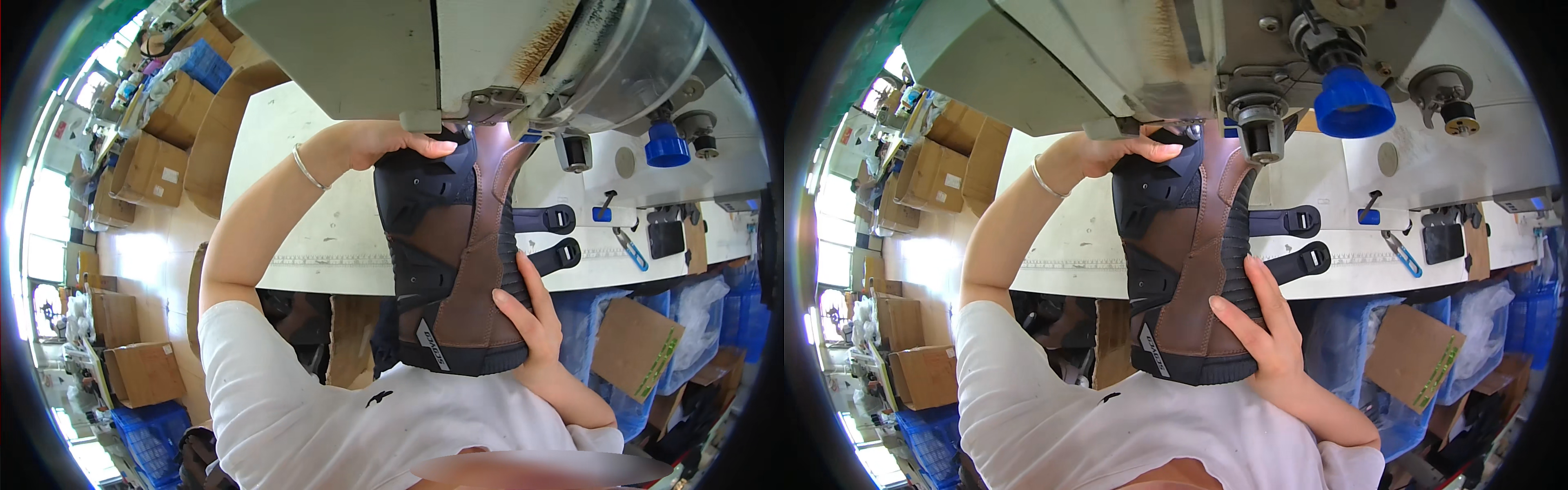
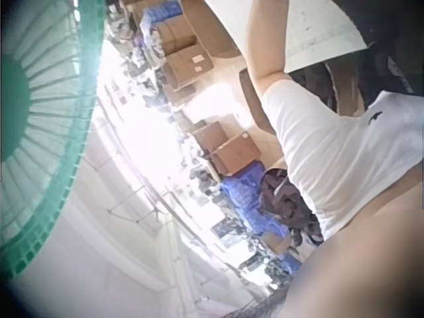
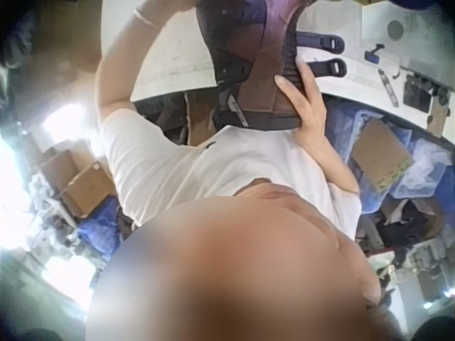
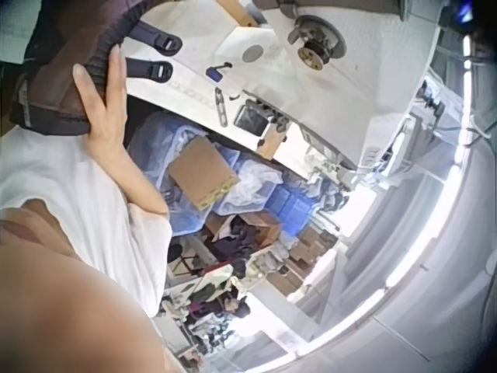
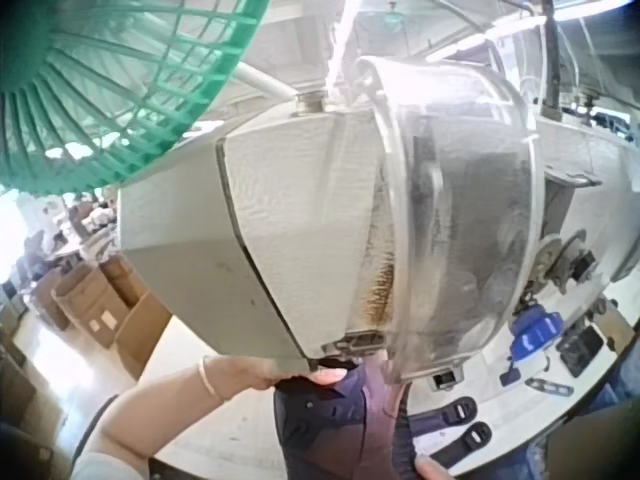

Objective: The person stitches boot upper parts using a sewing machine, turning and guiding the material by hand under the needle, and retrieves additional boot uppers from a box to sew.

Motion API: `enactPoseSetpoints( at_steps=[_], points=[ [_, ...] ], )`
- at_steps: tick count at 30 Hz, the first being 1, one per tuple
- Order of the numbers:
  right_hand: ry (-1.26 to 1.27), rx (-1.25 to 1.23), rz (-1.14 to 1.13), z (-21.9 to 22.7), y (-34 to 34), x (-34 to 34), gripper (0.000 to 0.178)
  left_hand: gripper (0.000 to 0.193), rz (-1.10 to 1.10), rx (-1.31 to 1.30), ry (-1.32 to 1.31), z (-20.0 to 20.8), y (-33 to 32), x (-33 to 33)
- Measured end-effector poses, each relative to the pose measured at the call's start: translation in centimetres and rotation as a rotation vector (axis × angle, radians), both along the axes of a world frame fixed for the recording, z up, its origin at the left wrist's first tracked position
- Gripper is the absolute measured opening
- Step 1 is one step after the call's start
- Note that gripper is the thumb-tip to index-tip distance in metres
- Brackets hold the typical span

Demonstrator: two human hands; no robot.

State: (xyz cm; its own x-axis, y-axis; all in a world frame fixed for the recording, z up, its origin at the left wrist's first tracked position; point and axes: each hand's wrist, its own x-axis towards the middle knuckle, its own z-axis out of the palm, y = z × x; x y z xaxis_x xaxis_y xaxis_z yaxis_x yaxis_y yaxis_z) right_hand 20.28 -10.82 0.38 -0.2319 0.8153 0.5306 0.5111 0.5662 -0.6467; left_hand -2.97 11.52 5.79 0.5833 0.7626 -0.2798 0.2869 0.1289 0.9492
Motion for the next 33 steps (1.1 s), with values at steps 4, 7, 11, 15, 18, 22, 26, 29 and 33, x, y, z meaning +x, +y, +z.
enactPoseSetpoints(
  at_steps=[4,7,11,15,18,22,26,29,33],
  points=[
    [0.02,0.019,0.015,0.3,0.2,-0.4,0.045,0.048,-0.001,-0.068,0.081,1.5,-0.6,0.3],
    [0.067,0.003,0.009,0.3,0.6,-0.6,0.045,0.044,-0.035,0.134,0.083,0.8,-0.1,-0.4],
    [0.044,-0.003,0.017,1.4,0.9,-1.1,0.047,0.038,-0.09,0.128,-0.067,0.0,1.2,-1.5],
    [0.037,-0.008,0.002,1.3,1.0,-1.2,0.05,0.037,-0.051,0.026,-0.124,-0.2,1.7,-0.9],
    [0.022,-0.007,0.014,1.5,1.1,-1.1,0.052,0.04,-0.041,-0.025,-0.126,-0.3,2.2,-0.8],
    [0.031,-0.017,0.016,2.0,1.4,-1.6,0.057,0.044,-0.005,-0.002,-0.066,0.1,2.2,-0.7],
    [0.016,-0.008,0.027,2.4,1.5,-1.7,0.059,0.046,-0.003,-0.005,-0.064,-0.1,2.2,-0.9],
    [0.019,-0.019,0.016,2.6,1.7,-1.6,0.056,0.045,0.006,-0.027,-0.104,-0.4,2.2,-1.1],
    [0.05,-0.01,-0.017,2.6,2.1,-0.9,0.046,0.042,0.024,-0.031,-0.086,0.0,1.4,-1.0]
  ],
)
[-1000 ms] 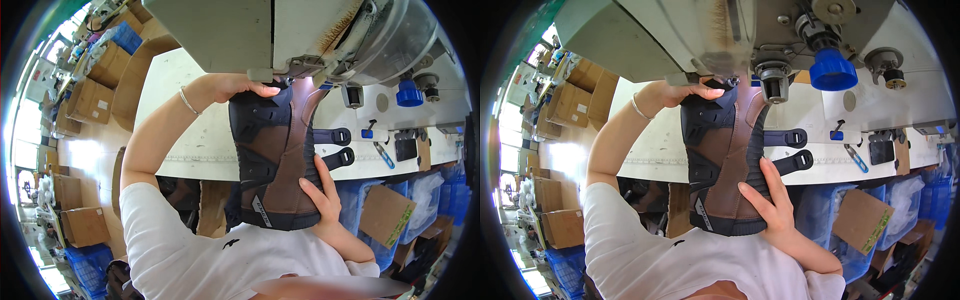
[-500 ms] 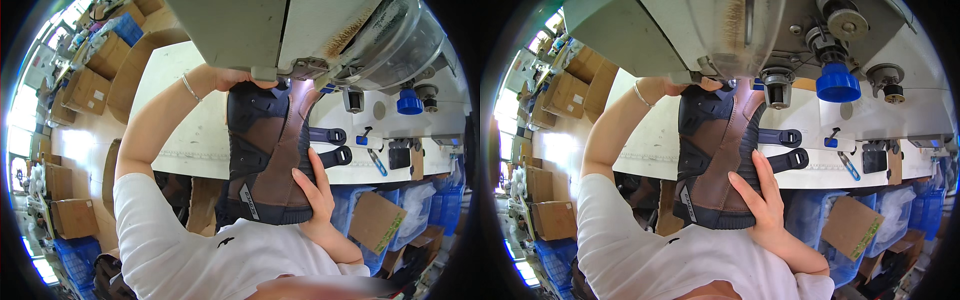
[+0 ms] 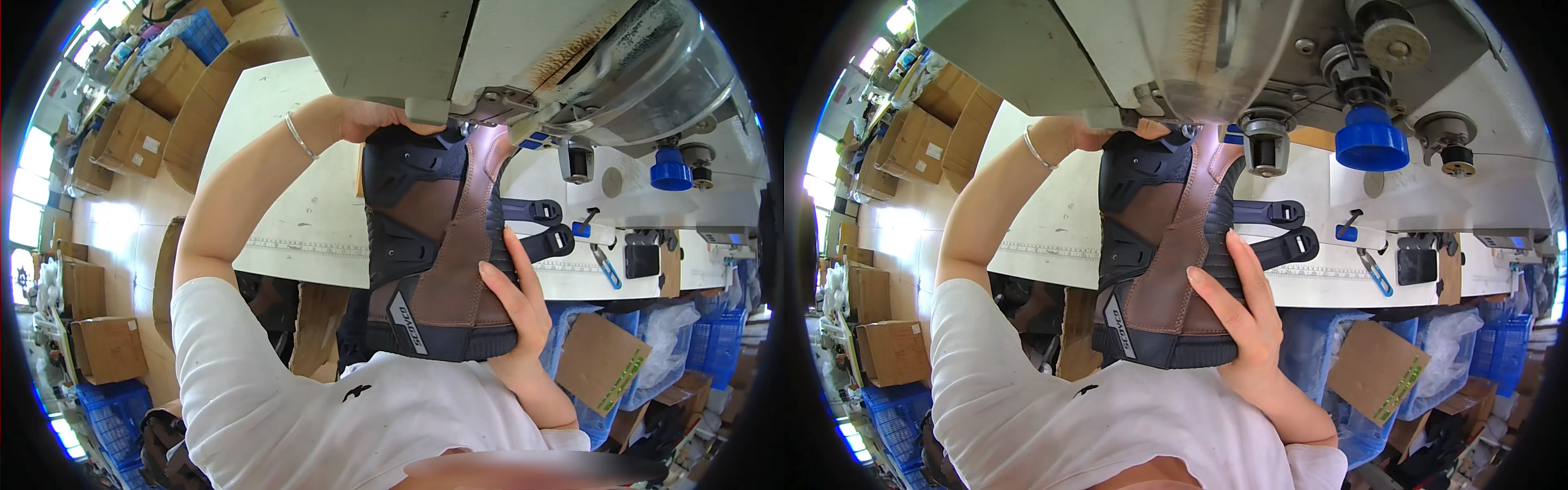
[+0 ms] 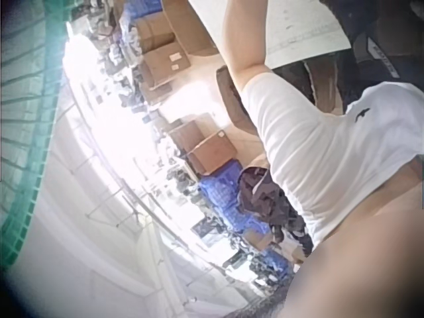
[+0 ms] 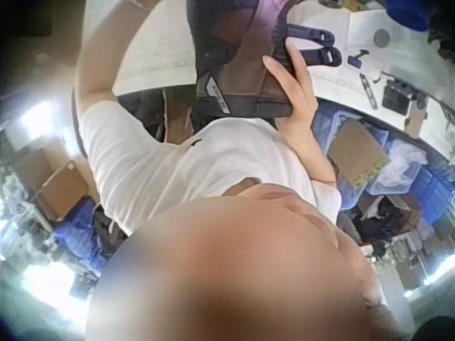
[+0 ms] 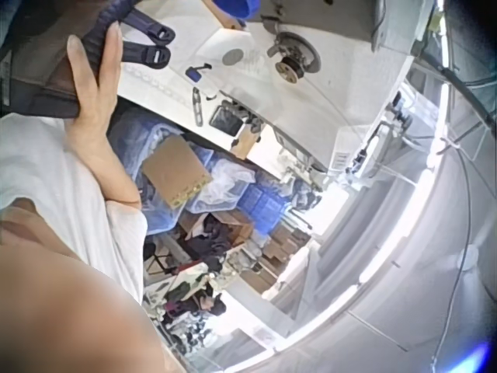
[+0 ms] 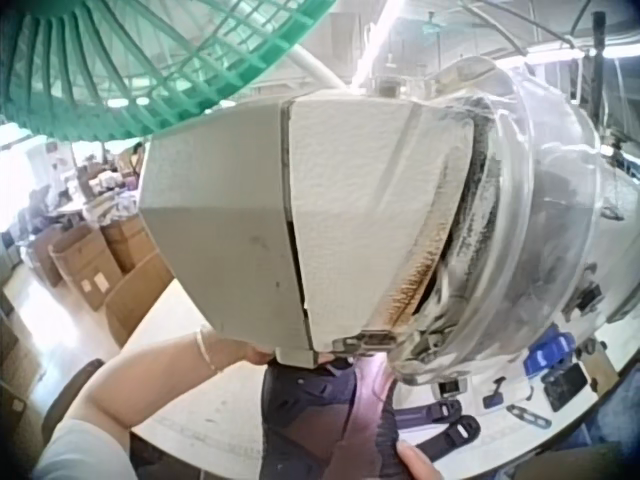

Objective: The person stitches boot upper parts using a sewing machine, turning and guiding the material by hand under the needle, and retrieves additional boot uppers from a box to sew.

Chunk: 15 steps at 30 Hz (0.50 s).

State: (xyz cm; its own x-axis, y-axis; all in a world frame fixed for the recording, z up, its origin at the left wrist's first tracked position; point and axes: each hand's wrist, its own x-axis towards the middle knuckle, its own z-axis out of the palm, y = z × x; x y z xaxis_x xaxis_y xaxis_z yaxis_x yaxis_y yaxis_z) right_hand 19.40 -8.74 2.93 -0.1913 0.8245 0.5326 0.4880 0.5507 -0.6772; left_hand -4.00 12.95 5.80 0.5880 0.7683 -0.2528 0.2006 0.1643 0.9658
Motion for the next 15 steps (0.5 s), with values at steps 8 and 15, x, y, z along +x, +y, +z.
enactPoseSetpoints(
  at_steps=[8,15],
  points=[
    [0.02,0.032,0.026,0.6,1.4,2.1,0.04,0.026,0.086,-0.226,-0.121,-0.7,-1.5,0.6],
    [-0.009,0.047,0.046,1.3,2.9,3.8,0.034,0.028,0.101,-0.27,-0.212,-1.3,-1.9,0.7]
  ],
)
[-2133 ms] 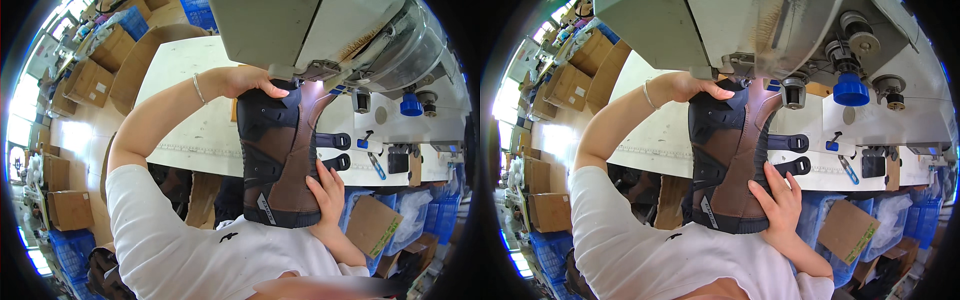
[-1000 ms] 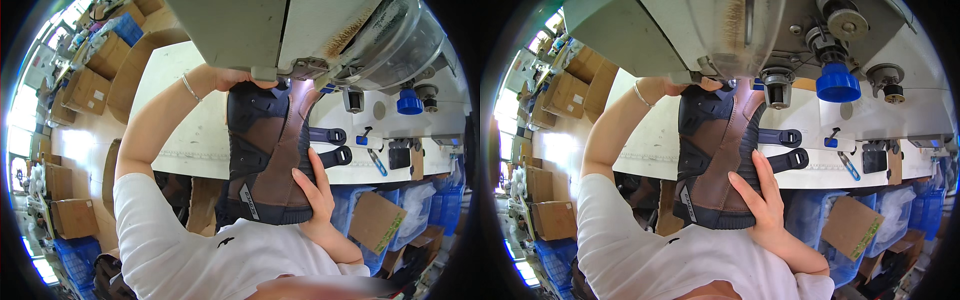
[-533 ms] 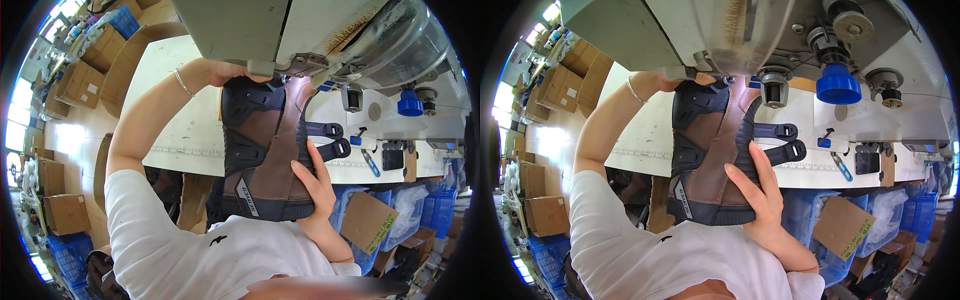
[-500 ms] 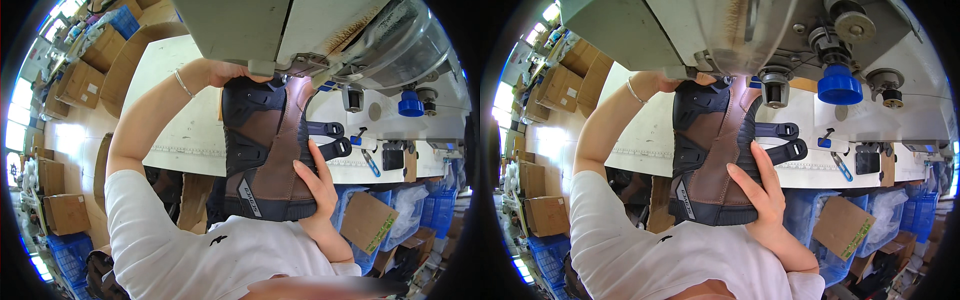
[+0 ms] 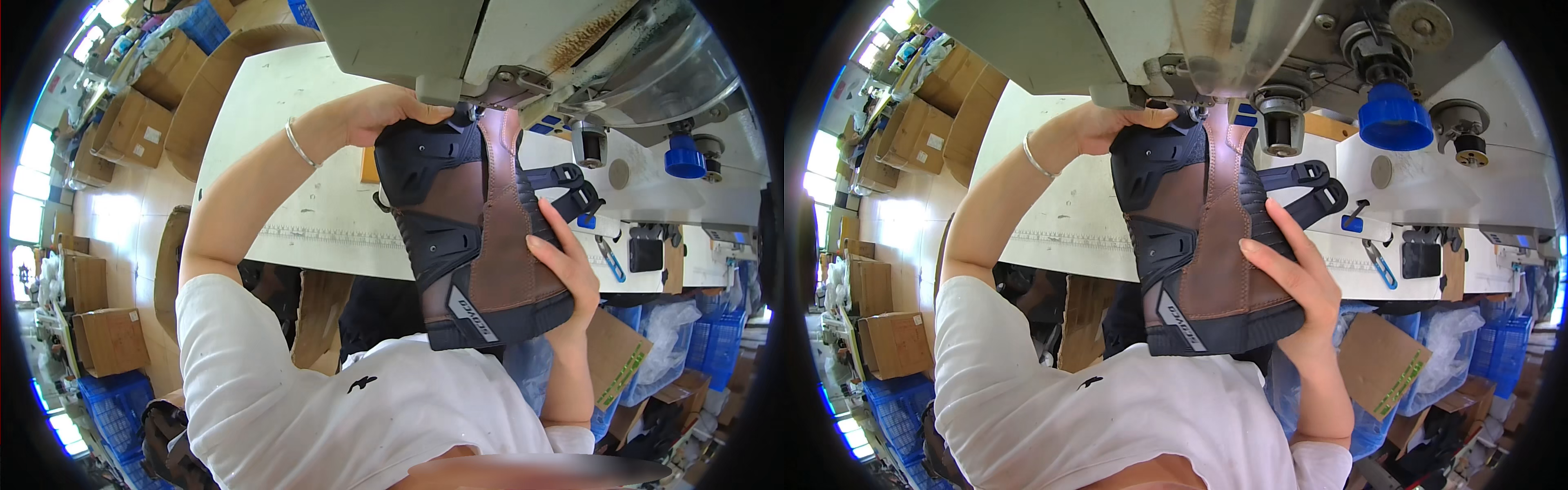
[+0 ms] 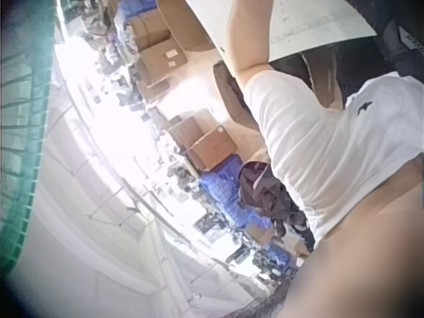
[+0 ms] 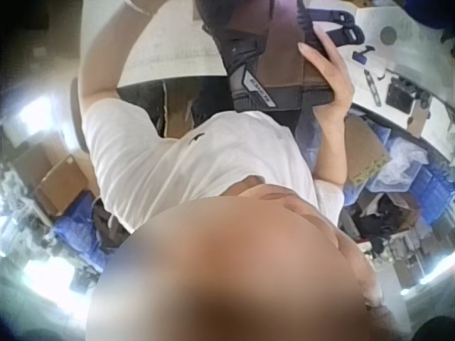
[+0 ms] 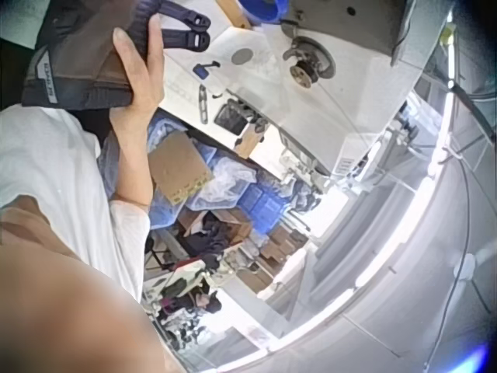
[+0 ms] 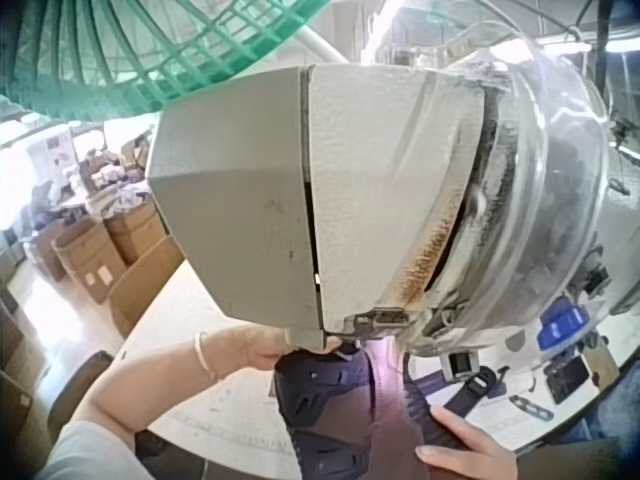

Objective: The person stitches boot upper parts using a sewing machine, turning and guiding the material by hand under the needle, and retrieves additional boot uppers from a box to sew.

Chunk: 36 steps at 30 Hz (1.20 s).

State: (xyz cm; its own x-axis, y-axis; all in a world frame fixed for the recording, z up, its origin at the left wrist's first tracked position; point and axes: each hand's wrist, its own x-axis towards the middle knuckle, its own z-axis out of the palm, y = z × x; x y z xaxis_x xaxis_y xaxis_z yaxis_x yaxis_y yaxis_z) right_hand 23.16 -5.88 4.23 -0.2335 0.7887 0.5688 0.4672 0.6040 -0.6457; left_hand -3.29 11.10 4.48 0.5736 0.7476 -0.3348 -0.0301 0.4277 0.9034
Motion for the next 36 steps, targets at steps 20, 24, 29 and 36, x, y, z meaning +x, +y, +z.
enactPoseSetpoints(
  at_steps=[20,24,29,36],
  points=[
    [-0.001,0.025,0.003,-0.2,2.6,2.7,0.032,0.025,0.221,0.173,0.064,1.0,-1.9,1.5],
    [0.058,-0.002,0.014,-0.4,3.5,2.9,0.028,0.018,0.209,0.175,0.06,0.6,-1.3,1.2],
    [0.09,-0.002,0.039,-0.9,4.1,3.5,0.027,0.018,0.252,0.137,0.083,1.4,-1.9,2.1],
    [0.084,-0.009,0.026,-0.9,5.3,3.5,0.028,0.027,0.221,0.19,0.084,0.9,-0.6,1.2]
  ],
)
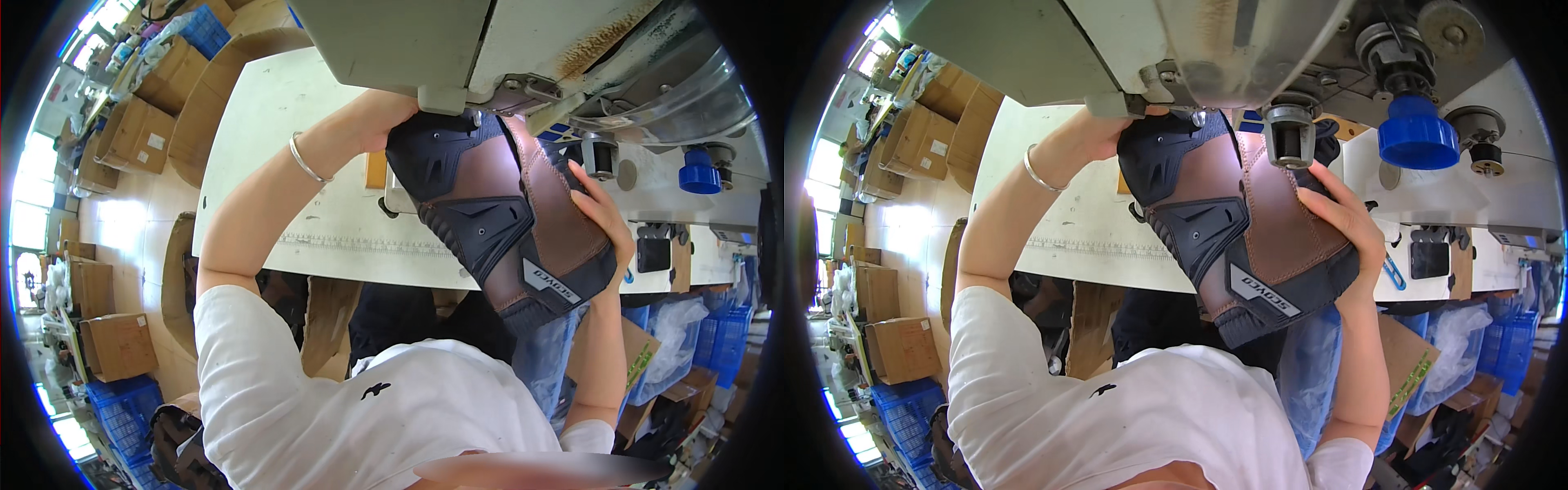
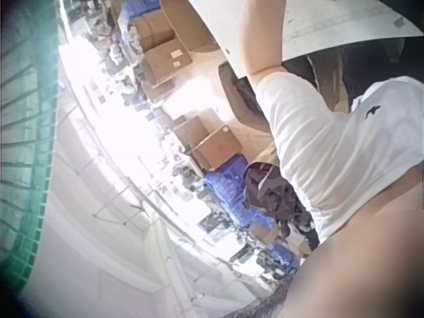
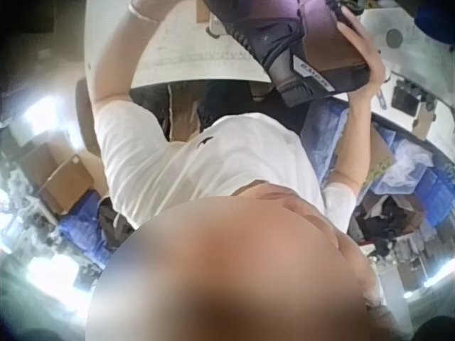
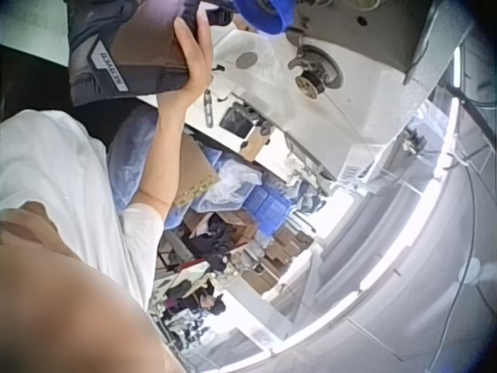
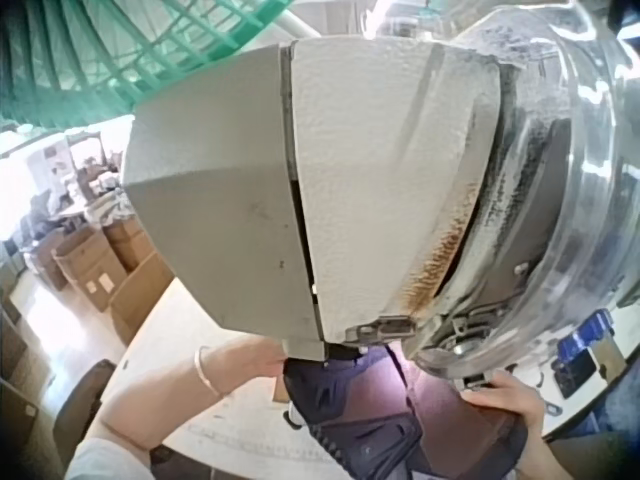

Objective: The person stitches boot upper parts using a sewing machine, turning and guiding the material by hand under the needle, and retrieves additional boot uppers from a box to sew.

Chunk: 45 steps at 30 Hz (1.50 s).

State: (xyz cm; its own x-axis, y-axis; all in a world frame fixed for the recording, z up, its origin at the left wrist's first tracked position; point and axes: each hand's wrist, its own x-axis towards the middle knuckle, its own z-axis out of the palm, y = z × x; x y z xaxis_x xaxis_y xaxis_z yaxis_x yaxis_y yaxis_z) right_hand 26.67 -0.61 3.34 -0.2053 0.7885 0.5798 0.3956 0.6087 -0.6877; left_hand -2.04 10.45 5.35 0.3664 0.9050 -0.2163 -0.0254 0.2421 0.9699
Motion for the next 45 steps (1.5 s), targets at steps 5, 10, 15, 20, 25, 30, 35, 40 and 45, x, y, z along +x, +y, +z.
enactPoseSetpoints(
  at_steps=[5,10,15,20,25,30,35,40,45],
  points=[
    [-0.003,-0.022,-0.027,-0.2,0.1,0.1,0.03,0.031,0.025,-0.046,0.022,1.5,-0.5,0.4],
    [-0.039,0.001,-0.051,-0.5,0.3,0.2,0.03,0.022,0.094,-0.076,0.073,1.7,-0.7,1.1],
    [-0.005,-0.173,-0.044,1.8,1.2,0.6,0.03,0.034,0.022,-0.099,-0.011,1.0,0.2,0.7],
    [0.048,-0.19,-0.021,3.6,0.7,-0.4,0.033,0.037,-0.008,-0.127,-0.068,0.9,0.4,0.8],
    [0.066,-0.175,-0.037,4.0,0.5,-1.1,0.036,0.037,-0.057,-0.166,-0.158,0.6,0.9,0.4],
    [0.048,-0.21,-0.018,5.2,1.0,-0.9,0.036,0.037,-0.108,-0.21,-0.236,0.3,1.2,-0.3],
    [-0.05,-0.329,-0.078,6.8,2.0,-0.5,0.038,0.037,-0.159,-0.249,-0.29,0.6,1.0,-0.1],
    [-0.048,-0.112,0.007,6.0,2.1,-0.1,0.039,0.038,0.019,-0.174,-0.113,0.6,0.5,0.7],
    [-0.478,0.419,-0.61,5.2,-7.0,-2.1,0.029,0.035,-0.061,-0.212,-0.273,-0.9,1.9,0.6]
  ],
)
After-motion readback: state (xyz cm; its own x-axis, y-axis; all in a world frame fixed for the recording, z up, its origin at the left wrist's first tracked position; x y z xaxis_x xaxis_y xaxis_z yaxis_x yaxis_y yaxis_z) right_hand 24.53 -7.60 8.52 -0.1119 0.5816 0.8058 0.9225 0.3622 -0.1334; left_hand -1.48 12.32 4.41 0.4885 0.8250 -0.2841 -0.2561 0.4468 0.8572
